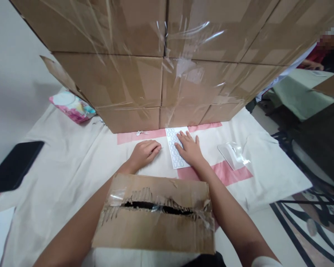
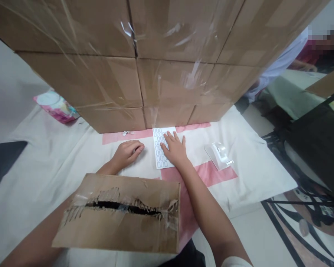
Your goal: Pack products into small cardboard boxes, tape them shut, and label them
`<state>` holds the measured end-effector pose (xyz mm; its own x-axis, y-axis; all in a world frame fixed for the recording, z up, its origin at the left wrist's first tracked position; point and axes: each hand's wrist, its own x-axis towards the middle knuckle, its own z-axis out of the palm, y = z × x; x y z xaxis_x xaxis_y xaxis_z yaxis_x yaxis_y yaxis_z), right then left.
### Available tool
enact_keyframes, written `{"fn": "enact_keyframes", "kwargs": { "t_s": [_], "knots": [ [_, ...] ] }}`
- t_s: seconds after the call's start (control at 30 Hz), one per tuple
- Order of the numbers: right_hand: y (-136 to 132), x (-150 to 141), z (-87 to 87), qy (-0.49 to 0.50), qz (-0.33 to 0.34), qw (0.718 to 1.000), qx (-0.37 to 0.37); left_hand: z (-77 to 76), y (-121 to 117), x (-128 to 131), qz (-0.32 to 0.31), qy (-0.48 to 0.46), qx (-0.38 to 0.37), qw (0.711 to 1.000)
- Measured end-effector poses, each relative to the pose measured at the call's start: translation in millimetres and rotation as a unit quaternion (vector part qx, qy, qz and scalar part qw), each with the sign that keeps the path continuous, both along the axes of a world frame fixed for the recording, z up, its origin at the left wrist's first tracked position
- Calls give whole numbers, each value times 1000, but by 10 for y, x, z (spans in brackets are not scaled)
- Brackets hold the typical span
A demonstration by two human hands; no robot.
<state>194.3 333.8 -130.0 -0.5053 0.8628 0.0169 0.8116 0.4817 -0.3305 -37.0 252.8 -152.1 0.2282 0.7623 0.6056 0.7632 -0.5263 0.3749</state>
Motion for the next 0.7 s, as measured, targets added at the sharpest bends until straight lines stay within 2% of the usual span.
{"fn": "enact_keyframes", "kwargs": {
  "t_s": [0.1, 0.5, 0.6, 0.7],
  "knots": [
    [34, -23, -48, -11, -6, 1000, -12, -6, 10, 1, -9, 7, -8, 1000],
    [79, -67, -191, -28, -12, 999, 15, -15, 15, 7, -12, 21, -49, 998],
    [144, -78, -159, -11, -3, 1000, 1, -8, 23, 24, -27, 26, -51, 998],
    [160, -37, -44, 72, 8, 997, -4, 5, 33, 34, -45, 39, -54, 997]
  ]
}}
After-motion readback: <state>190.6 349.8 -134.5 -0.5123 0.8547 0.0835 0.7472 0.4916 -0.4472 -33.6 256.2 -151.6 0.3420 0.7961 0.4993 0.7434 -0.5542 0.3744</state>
